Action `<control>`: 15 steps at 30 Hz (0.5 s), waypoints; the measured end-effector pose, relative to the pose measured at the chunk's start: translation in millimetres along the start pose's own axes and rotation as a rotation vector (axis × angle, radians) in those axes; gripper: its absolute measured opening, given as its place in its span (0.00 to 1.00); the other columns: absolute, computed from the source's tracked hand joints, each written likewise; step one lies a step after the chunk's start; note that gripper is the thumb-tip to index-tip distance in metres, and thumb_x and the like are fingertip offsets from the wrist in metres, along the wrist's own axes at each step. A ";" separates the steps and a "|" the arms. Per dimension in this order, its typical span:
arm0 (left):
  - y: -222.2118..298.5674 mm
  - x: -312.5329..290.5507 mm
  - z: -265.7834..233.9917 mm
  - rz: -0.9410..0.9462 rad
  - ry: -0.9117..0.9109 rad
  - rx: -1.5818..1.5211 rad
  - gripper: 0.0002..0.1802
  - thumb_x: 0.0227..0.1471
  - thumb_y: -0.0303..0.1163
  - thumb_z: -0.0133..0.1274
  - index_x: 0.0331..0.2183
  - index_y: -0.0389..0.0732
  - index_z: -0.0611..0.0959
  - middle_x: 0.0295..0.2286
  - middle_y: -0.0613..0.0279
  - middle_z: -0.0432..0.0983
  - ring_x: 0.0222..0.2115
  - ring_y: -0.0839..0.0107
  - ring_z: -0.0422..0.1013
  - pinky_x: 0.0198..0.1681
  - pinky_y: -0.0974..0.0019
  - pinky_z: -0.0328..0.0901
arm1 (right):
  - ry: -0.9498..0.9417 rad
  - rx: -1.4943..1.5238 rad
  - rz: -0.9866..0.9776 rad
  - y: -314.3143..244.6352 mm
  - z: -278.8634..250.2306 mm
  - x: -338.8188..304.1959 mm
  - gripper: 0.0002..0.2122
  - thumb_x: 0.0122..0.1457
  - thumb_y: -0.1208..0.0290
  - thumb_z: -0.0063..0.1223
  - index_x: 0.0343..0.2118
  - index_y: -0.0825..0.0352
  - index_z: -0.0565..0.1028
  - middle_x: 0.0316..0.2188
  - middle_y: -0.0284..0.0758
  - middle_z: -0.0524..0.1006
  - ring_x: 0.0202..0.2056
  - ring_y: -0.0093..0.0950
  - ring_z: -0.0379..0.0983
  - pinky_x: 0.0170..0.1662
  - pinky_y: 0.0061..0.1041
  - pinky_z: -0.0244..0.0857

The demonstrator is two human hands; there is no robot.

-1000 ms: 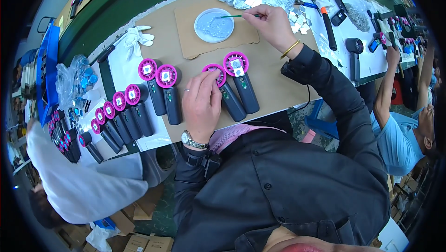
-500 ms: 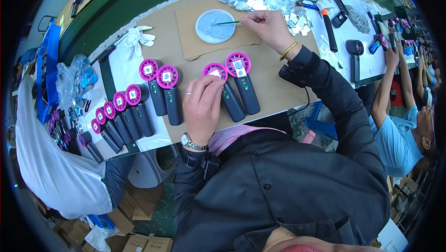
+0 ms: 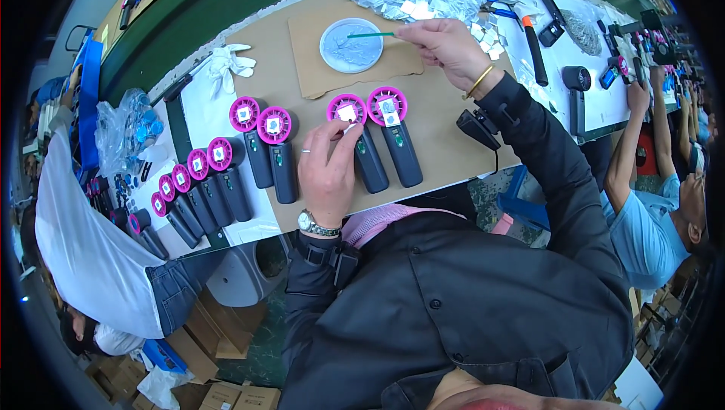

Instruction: The person wipes a handheld fan with a cloth, applies glue to the fan's center with a stick, and presses a small square plate onto the glue. They then tap the plate with a cloth-covered tool and pick up the fan to inspect it.

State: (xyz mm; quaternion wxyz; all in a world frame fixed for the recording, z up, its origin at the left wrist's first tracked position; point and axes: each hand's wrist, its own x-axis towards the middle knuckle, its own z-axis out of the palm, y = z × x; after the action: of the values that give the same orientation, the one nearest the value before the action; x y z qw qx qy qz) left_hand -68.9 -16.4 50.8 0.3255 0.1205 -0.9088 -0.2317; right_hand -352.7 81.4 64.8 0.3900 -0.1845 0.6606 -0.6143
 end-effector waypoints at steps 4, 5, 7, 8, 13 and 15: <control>-0.8 -2.4 1.8 0.005 0.000 0.019 0.22 0.47 0.15 0.62 0.46 0.36 0.88 0.42 0.55 0.80 0.43 0.53 0.78 0.45 0.54 0.75 | -0.020 0.127 -0.088 -15.6 -7.1 -17.6 0.12 0.68 0.67 0.66 0.46 0.71 0.87 0.26 0.20 0.75 0.24 0.11 0.60 0.28 0.15 0.53; -1.5 -3.0 1.8 0.021 0.004 0.030 0.22 0.47 0.15 0.63 0.46 0.37 0.88 0.42 0.55 0.80 0.43 0.53 0.78 0.46 0.54 0.75 | -0.022 0.126 -0.088 -12.4 -7.6 -18.0 0.12 0.68 0.67 0.66 0.46 0.71 0.87 0.26 0.20 0.75 0.24 0.11 0.60 0.28 0.15 0.53; -2.6 -3.6 1.8 0.055 0.011 0.051 0.21 0.48 0.15 0.63 0.46 0.37 0.88 0.42 0.55 0.80 0.43 0.53 0.78 0.47 0.53 0.75 | 0.115 -0.150 -0.084 0.1 -7.0 -19.2 0.12 0.69 0.67 0.64 0.48 0.71 0.86 0.26 0.20 0.74 0.24 0.12 0.59 0.28 0.15 0.52; -2.9 -3.6 2.2 0.055 0.010 0.050 0.21 0.48 0.15 0.63 0.46 0.37 0.88 0.42 0.55 0.80 0.43 0.53 0.78 0.47 0.53 0.75 | 0.185 -0.287 -0.081 2.7 -7.5 -20.5 0.12 0.70 0.68 0.64 0.48 0.72 0.86 0.26 0.20 0.73 0.24 0.12 0.59 0.28 0.15 0.51; -3.5 -7.4 3.6 0.088 0.052 0.076 0.19 0.50 0.16 0.66 0.46 0.37 0.89 0.41 0.55 0.81 0.41 0.55 0.78 0.45 0.55 0.73 | 0.152 -0.064 0.011 -2.0 -19.0 -26.1 0.12 0.71 0.68 0.62 0.49 0.71 0.85 0.23 0.19 0.69 0.24 0.12 0.57 0.27 0.16 0.51; -3.6 -10.9 3.7 0.069 0.055 0.080 0.21 0.48 0.17 0.64 0.47 0.38 0.88 0.41 0.55 0.80 0.43 0.54 0.77 0.47 0.53 0.73 | 0.092 0.046 -0.001 -10.3 -20.5 -28.9 0.13 0.71 0.68 0.62 0.50 0.72 0.84 0.23 0.19 0.67 0.24 0.12 0.56 0.27 0.17 0.50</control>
State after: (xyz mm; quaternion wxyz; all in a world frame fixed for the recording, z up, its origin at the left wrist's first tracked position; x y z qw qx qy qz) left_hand -62.7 -14.1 40.6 0.3533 0.1081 -0.9115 -0.1805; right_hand -352.2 114.2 81.8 0.3630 -0.1475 0.6636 -0.6373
